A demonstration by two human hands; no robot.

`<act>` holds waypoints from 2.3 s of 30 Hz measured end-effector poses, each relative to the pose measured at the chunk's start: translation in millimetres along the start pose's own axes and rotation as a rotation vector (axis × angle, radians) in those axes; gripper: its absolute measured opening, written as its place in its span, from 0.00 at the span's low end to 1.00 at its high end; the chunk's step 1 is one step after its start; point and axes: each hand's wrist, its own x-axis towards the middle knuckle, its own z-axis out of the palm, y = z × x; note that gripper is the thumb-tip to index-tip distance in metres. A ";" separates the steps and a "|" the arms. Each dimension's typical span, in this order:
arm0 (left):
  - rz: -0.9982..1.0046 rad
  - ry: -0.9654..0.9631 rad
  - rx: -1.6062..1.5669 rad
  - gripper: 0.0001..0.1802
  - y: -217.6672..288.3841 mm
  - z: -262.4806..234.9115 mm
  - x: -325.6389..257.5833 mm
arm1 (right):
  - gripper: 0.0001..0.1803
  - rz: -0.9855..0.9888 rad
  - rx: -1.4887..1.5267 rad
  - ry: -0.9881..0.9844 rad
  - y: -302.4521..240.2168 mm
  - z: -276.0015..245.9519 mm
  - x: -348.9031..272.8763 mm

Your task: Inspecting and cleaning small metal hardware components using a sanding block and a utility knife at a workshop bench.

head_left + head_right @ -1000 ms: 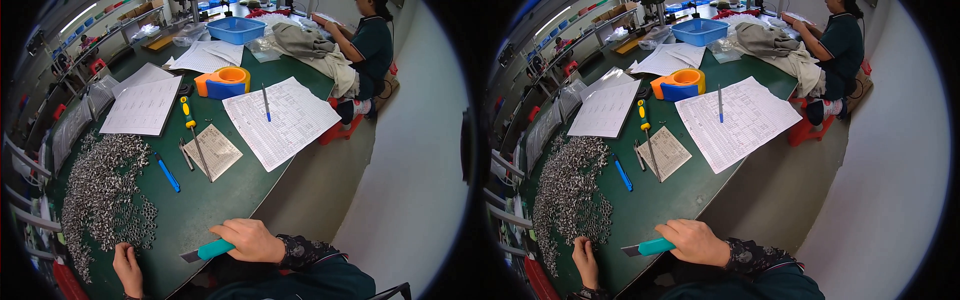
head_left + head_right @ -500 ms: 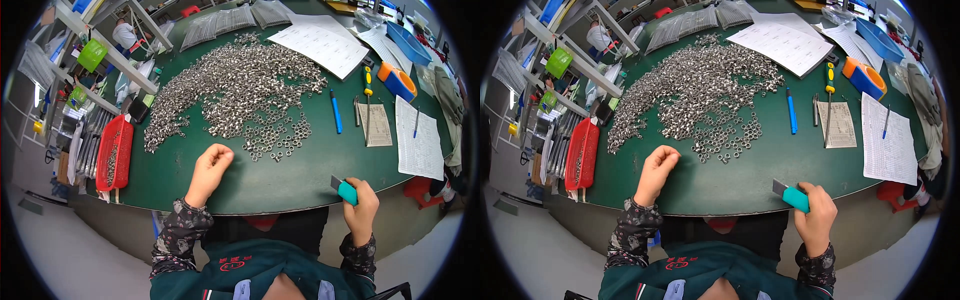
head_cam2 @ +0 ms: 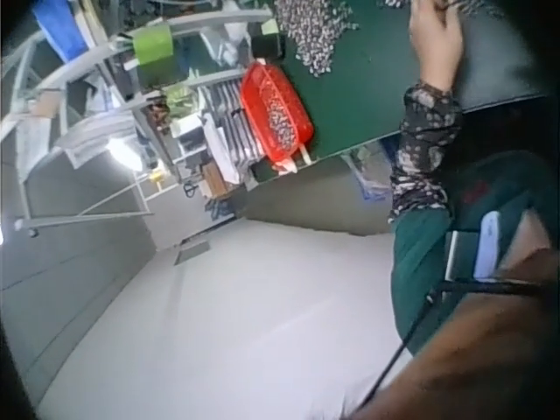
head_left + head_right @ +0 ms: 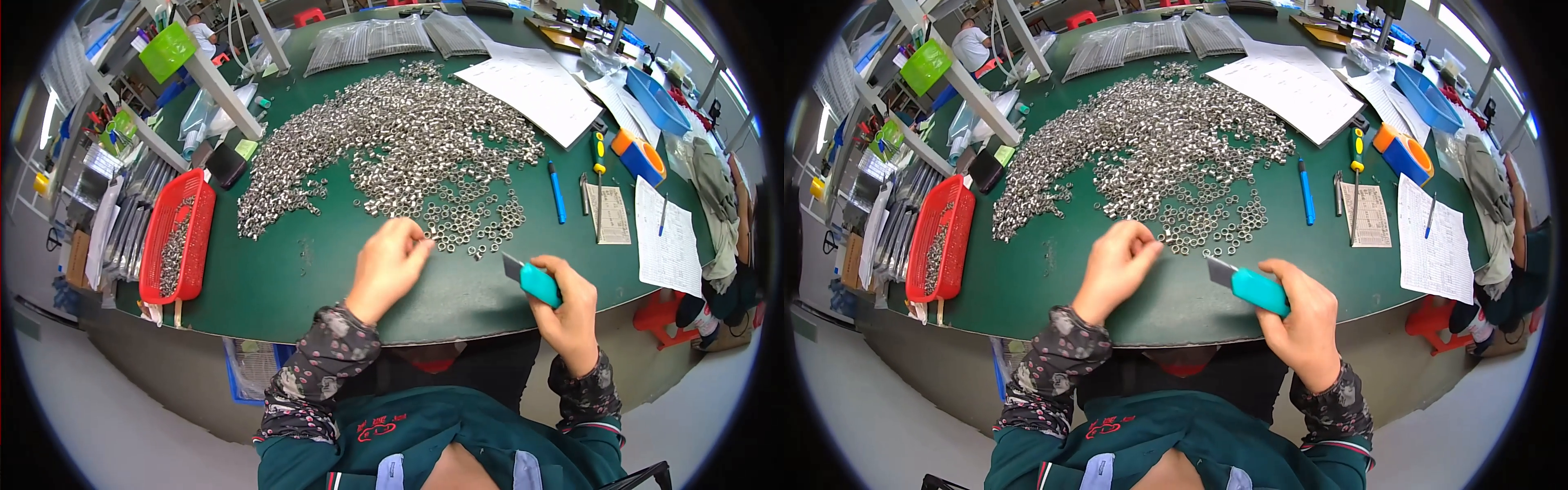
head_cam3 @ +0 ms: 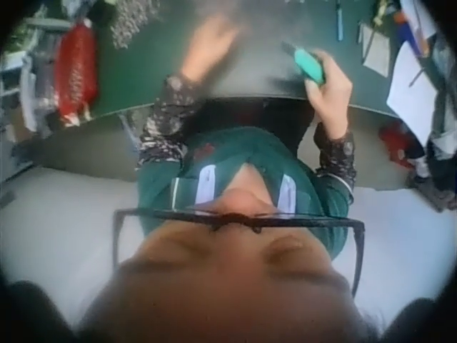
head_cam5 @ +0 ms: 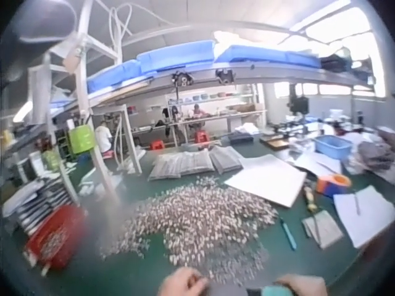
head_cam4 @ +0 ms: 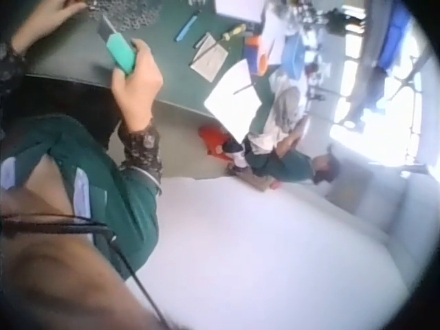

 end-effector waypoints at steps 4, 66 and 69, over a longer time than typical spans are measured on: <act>-0.286 0.067 -0.902 0.04 -33.8 -49.4 6.2 | 0.20 0.100 0.336 -0.214 -15.0 20.5 40.5; -0.405 0.060 -1.108 0.09 -70.6 -49.9 -5.5 | 0.23 -0.291 0.132 -0.440 -12.5 93.2 73.6; -0.430 0.067 -1.079 0.10 -68.8 -50.2 -5.1 | 0.23 -0.309 0.105 -0.410 -13.0 93.6 72.7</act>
